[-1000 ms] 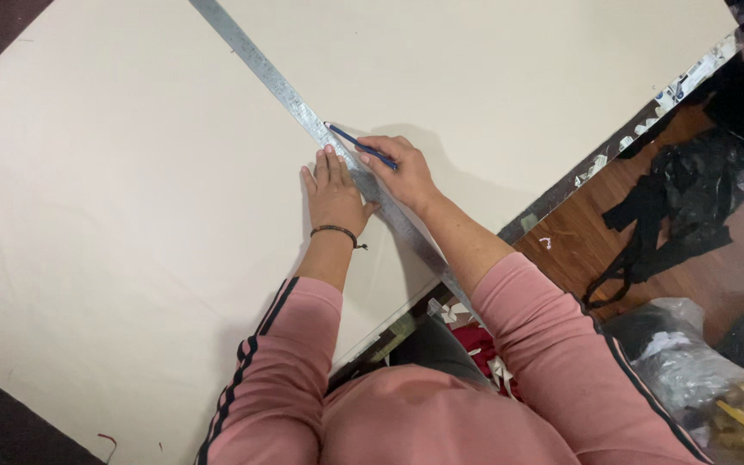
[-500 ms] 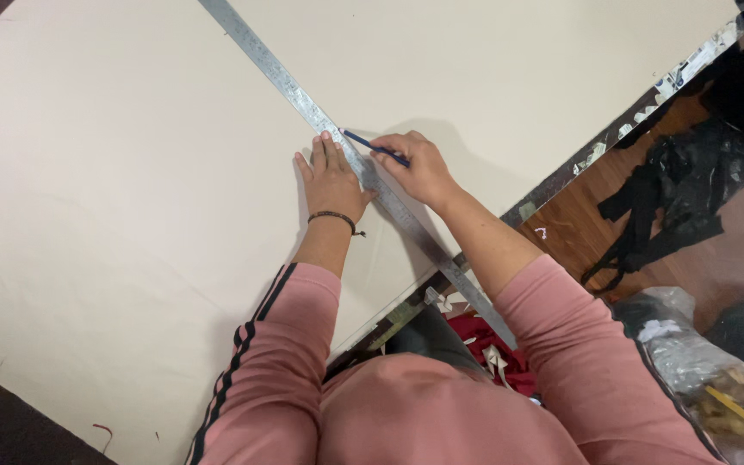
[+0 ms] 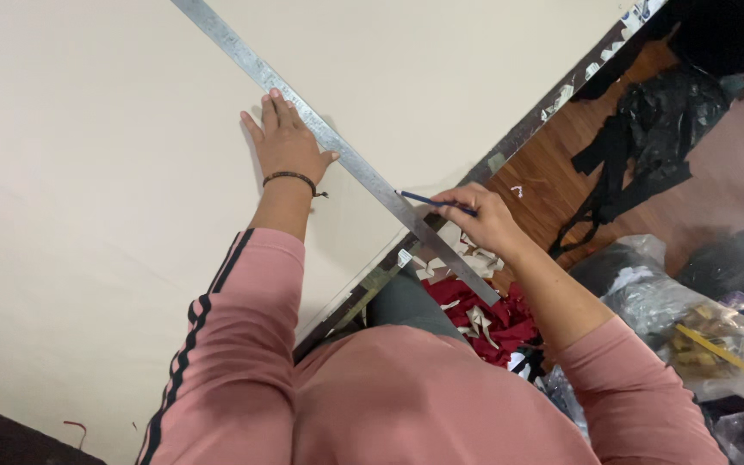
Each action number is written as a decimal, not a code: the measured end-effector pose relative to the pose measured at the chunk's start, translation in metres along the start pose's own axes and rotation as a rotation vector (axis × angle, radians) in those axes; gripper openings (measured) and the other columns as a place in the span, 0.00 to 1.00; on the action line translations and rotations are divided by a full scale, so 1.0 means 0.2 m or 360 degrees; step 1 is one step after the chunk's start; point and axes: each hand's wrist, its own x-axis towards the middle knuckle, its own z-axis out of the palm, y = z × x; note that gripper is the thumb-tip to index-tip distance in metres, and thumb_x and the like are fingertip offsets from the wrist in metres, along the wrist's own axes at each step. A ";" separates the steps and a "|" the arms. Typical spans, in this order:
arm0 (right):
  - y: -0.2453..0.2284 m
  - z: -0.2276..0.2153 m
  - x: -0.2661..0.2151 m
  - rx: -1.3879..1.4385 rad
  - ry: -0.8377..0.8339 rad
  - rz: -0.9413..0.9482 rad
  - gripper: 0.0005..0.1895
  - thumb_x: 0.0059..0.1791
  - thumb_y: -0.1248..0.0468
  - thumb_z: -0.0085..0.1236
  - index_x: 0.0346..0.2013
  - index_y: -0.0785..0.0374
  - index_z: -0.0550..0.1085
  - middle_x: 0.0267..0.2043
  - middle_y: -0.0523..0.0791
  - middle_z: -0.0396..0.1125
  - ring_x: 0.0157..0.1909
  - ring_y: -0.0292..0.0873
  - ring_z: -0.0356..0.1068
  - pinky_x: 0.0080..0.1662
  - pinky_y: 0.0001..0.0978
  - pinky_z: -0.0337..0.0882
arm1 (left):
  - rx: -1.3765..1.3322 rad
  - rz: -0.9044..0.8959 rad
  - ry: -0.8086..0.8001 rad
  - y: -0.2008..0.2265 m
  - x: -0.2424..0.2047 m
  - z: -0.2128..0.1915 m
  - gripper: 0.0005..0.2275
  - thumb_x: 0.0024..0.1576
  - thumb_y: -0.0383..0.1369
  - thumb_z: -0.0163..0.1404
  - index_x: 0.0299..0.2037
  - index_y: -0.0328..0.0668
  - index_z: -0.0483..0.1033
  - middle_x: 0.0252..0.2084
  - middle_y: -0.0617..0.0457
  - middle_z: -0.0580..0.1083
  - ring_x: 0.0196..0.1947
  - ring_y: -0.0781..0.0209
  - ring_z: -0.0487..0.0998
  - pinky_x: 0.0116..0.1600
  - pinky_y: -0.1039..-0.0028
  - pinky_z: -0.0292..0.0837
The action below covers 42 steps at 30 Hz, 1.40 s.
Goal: The person measures and marks a large piece of white fabric on a table using a metal ruler, a flexible measuring tape, and a pencil. They draw straight lines and make small marks at specific intervals to create a pattern or guide for cutting.
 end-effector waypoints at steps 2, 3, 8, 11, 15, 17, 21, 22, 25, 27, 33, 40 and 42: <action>0.05 -0.02 -0.09 -0.0001 -0.0002 0.0043 0.13 0.49 0.55 0.63 0.47 0.47 0.82 0.41 0.51 0.74 0.48 0.54 0.75 0.54 0.46 0.72 | 0.0011 0.0003 0.0001 0.01 -0.01 -0.01 0.46 0.57 0.55 0.53 0.76 0.28 0.48 0.80 0.37 0.42 0.80 0.43 0.36 0.75 0.34 0.21; 0.07 -0.03 -0.13 -0.0002 -0.0013 0.0080 0.13 0.48 0.55 0.63 0.48 0.47 0.82 0.42 0.52 0.74 0.48 0.55 0.75 0.54 0.47 0.72 | 0.0020 -0.0004 0.0002 0.01 -0.01 -0.02 0.46 0.57 0.55 0.53 0.76 0.28 0.48 0.80 0.37 0.42 0.80 0.43 0.37 0.75 0.34 0.22; 0.30 -0.04 -0.38 -0.0127 0.0270 -0.0261 0.12 0.51 0.58 0.60 0.48 0.48 0.82 0.44 0.46 0.76 0.51 0.50 0.76 0.56 0.41 0.73 | 0.0054 -0.0026 -0.0030 0.02 -0.03 -0.06 0.46 0.57 0.56 0.51 0.77 0.30 0.47 0.81 0.39 0.42 0.80 0.45 0.37 0.75 0.35 0.21; 0.43 0.14 -0.51 -0.0194 0.0545 -0.0522 0.13 0.51 0.60 0.62 0.50 0.55 0.79 0.49 0.48 0.75 0.54 0.53 0.74 0.57 0.45 0.72 | 0.0057 -0.0047 0.0010 0.01 0.00 -0.02 0.45 0.57 0.56 0.51 0.76 0.31 0.49 0.81 0.39 0.43 0.80 0.45 0.37 0.76 0.35 0.21; 0.65 0.51 -0.56 -0.0572 0.0532 -0.0520 0.27 0.44 0.62 0.70 0.55 0.64 0.71 0.57 0.59 0.66 0.61 0.64 0.69 0.61 0.53 0.71 | -0.0208 0.0021 0.0052 -0.04 -0.02 -0.03 0.43 0.58 0.56 0.50 0.76 0.33 0.51 0.81 0.42 0.44 0.81 0.48 0.40 0.78 0.39 0.26; 0.82 0.48 -0.52 -0.0511 0.0706 -0.0537 0.25 0.41 0.63 0.69 0.53 0.58 0.75 0.53 0.52 0.69 0.59 0.56 0.71 0.60 0.46 0.71 | -0.0405 0.0013 0.0193 -0.10 -0.12 0.01 0.38 0.60 0.51 0.51 0.76 0.37 0.52 0.81 0.46 0.42 0.81 0.48 0.40 0.78 0.40 0.30; 0.96 0.09 -0.45 -0.0489 0.1052 -0.0629 0.24 0.39 0.67 0.69 0.50 0.54 0.80 0.47 0.48 0.72 0.55 0.51 0.73 0.58 0.43 0.72 | -0.0768 -0.0036 0.0467 -0.21 -0.43 0.14 0.33 0.61 0.40 0.53 0.76 0.45 0.53 0.81 0.48 0.44 0.79 0.47 0.47 0.78 0.41 0.41; 0.96 -0.03 -0.40 -0.0489 0.1039 -0.0653 0.24 0.39 0.67 0.69 0.50 0.54 0.80 0.47 0.48 0.72 0.55 0.51 0.73 0.58 0.43 0.72 | -0.0776 -0.0059 0.0479 -0.26 -0.51 0.26 0.33 0.61 0.40 0.53 0.76 0.45 0.53 0.81 0.48 0.44 0.79 0.47 0.47 0.78 0.41 0.41; 0.94 -0.32 -0.23 -0.0512 0.1099 -0.0834 0.21 0.41 0.70 0.70 0.49 0.58 0.81 0.45 0.49 0.72 0.52 0.53 0.74 0.54 0.41 0.74 | -0.0707 -0.0153 0.0663 -0.35 -0.82 0.61 0.30 0.58 0.38 0.55 0.71 0.43 0.62 0.78 0.45 0.53 0.76 0.45 0.53 0.75 0.40 0.47; 0.90 -0.42 -0.04 -0.0727 0.1139 -0.0974 0.21 0.42 0.70 0.71 0.50 0.58 0.81 0.44 0.48 0.72 0.47 0.51 0.75 0.49 0.41 0.76 | -0.0633 -0.0325 0.0722 -0.37 -1.04 0.81 0.28 0.56 0.39 0.55 0.69 0.47 0.66 0.76 0.48 0.58 0.74 0.48 0.58 0.73 0.42 0.53; 0.96 -0.42 0.51 -0.0913 0.1061 -0.1290 0.22 0.40 0.65 0.73 0.49 0.57 0.82 0.45 0.49 0.73 0.49 0.52 0.75 0.52 0.42 0.75 | -0.0767 -0.0935 0.0487 -0.24 -1.56 1.26 0.26 0.62 0.45 0.48 0.72 0.56 0.61 0.79 0.55 0.52 0.76 0.51 0.53 0.75 0.45 0.51; 0.54 -0.32 0.57 -0.1057 0.0486 -0.1666 0.33 0.50 0.62 0.65 0.67 0.72 0.68 0.65 0.60 0.69 0.65 0.67 0.67 0.61 0.62 0.66 | -0.1165 -0.1416 0.0575 -0.04 -1.83 1.36 0.24 0.63 0.40 0.47 0.70 0.51 0.62 0.78 0.50 0.51 0.76 0.45 0.49 0.74 0.39 0.45; 0.30 -0.20 0.62 -0.0805 0.0144 -0.1859 0.26 0.57 0.62 0.52 0.68 0.74 0.66 0.66 0.63 0.67 0.64 0.68 0.67 0.61 0.61 0.64 | -0.1163 -0.1462 0.0710 -0.03 -1.84 1.39 0.23 0.61 0.38 0.49 0.68 0.52 0.65 0.77 0.52 0.54 0.74 0.43 0.53 0.72 0.33 0.45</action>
